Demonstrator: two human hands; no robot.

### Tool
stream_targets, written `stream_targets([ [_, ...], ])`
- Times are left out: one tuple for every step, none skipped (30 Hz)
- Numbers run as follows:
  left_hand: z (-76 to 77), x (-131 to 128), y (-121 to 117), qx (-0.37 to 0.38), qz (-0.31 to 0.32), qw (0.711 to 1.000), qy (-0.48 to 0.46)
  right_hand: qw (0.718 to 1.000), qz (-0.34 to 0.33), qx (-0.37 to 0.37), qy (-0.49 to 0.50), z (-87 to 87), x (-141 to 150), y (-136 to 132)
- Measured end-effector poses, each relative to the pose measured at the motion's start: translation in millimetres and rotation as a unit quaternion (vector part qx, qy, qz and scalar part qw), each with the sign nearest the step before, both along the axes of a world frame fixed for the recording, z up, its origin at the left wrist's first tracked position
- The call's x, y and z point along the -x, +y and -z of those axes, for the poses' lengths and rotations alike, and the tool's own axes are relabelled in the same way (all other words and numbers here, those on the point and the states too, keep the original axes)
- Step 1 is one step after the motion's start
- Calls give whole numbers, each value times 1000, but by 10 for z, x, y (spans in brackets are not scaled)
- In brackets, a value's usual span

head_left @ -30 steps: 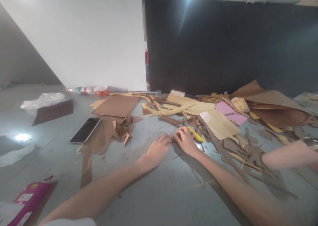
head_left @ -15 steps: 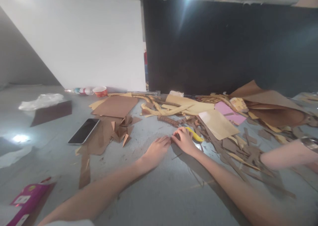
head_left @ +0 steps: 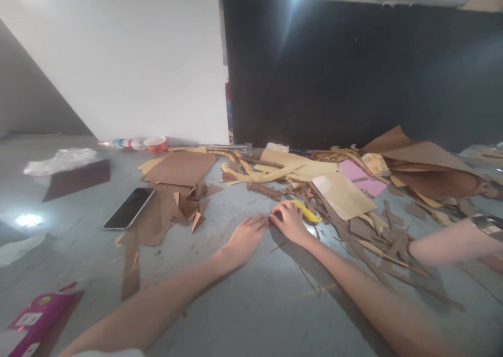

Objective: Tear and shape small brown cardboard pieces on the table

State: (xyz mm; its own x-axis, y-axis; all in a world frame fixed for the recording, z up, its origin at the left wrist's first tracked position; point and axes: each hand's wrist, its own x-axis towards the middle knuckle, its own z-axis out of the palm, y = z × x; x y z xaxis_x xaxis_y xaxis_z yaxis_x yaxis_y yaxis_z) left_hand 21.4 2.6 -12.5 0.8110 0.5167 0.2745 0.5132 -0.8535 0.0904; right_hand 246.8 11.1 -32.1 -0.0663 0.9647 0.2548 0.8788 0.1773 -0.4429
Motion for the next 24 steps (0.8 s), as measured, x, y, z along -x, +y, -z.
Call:
stream_targets([
  [-2,-3,-6,-2,-3,1000,-2,1000,-5,2,0,-7,-2,1],
  [-6,-6,-13,-4,-6,1000,-6,1000,-11,5,0,-17,-3,1],
  [-12,-11,-20,-6,-9,1000,-10,1000,-18,7,1,-29,-4,-2],
  [-19,-16,-26,-6,-11,1000,-14,1000,-25,7,4,-42,-4,-5],
  [-28,-20,-33,-5,-13,1000,-14,999,-33,4,8,-54,-5,-10],
  [-38,-24,-38,-5,-15,1000,-11,999,-38,-1,14,-63,-7,-15],
  [-48,-27,-43,-4,-19,1000,-6,999,-43,-9,23,-68,-12,-18],
  [-57,-29,-47,-4,-23,1000,0,998,-49,-18,33,-70,-20,-21],
  [-65,-29,-50,-4,-27,1000,5,997,-59,-26,44,-69,-30,-23],
  [-72,-29,-52,-3,-31,999,10,995,-72,-32,54,-67,-44,-24],
  [-77,-28,-53,-1,-33,999,14,994,-88,-37,61,-64,-59,-24],
  [-81,-28,-54,2,-35,999,17,991,-105,-43,66,-63,-75,-26],
  [-85,-27,-54,6,-36,999,20,989,-120,-49,66,-66,-91,-28],
  [-90,-26,-53,9,-38,999,23,987,-134,-59,61,-73,-108,-33],
  [-96,-27,-54,11,-39,999,25,985,-148,-73,50,-87,-123,-39],
  [-102,-29,-54,13,-40,999,28,982,-163,-88,33,-106,-138,-47],
  [-109,-31,-55,14,-41,999,31,978,-181,-104,11,-130,-151,-56],
  [-116,-34,-57,14,-42,998,34,972,-201,-119,-16,-157,-164,-65],
  [-121,-38,-58,14,-41,998,38,966,-220,-130,-44,-185,-174,-75],
  [-124,-42,-60,14,-39,998,41,959,-237,-138,-70,-212,-182,-84],
  [-122,-45,-60,14,-37,998,45,953,-249,-142,-94,-237,-188,-92],
  [-117,-47,-59,14,-33,998,47,948,-258,-143,-115,-259,-192,-100],
  [-107,-48,-57,14,-30,998,47,945,-265,-141,-132,-279,-193,-108],
  [-93,-48,-52,14,-28,999,44,942,-268,-136,-147,-299,-192,-116],
])
